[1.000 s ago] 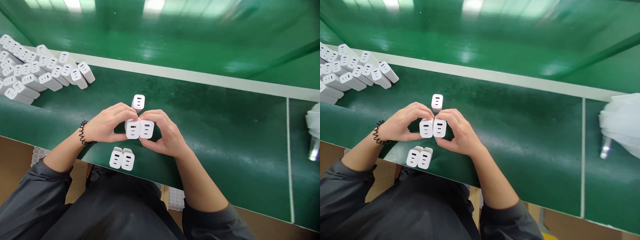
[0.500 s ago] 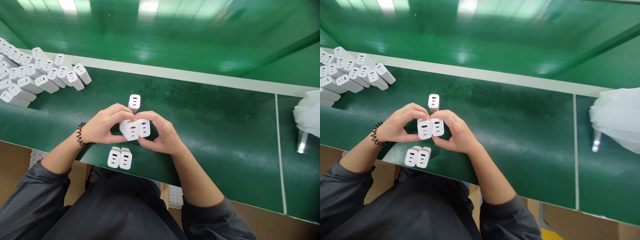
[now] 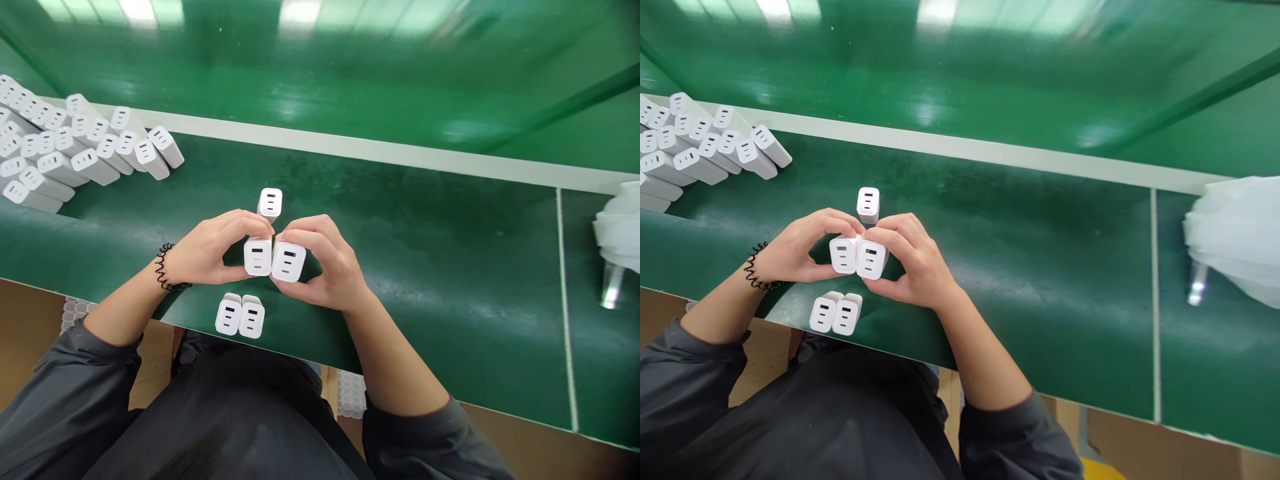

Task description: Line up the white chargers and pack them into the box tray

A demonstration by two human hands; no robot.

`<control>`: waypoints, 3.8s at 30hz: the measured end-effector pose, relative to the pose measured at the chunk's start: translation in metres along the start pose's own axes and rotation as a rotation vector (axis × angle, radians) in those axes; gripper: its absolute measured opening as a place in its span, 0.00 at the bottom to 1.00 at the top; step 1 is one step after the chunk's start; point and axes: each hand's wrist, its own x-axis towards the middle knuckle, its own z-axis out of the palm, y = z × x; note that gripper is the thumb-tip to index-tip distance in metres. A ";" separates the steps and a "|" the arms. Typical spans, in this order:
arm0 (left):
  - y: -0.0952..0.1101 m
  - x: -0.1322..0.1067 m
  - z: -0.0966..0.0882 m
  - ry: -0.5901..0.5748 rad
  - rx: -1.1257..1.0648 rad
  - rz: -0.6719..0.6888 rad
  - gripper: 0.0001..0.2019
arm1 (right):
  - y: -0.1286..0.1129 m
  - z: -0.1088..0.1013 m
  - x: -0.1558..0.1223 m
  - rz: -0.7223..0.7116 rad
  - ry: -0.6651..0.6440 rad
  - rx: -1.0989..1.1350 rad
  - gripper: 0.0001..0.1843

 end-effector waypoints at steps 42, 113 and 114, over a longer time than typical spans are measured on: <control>-0.002 -0.001 -0.001 -0.038 0.029 -0.025 0.16 | 0.000 0.001 0.000 -0.007 -0.006 -0.018 0.25; -0.085 0.030 -0.029 -0.074 0.785 -0.282 0.26 | -0.007 -0.030 0.006 0.376 -0.890 0.405 0.43; -0.083 0.023 -0.038 -0.016 0.778 -0.291 0.28 | -0.007 -0.030 0.006 0.376 -0.891 0.403 0.43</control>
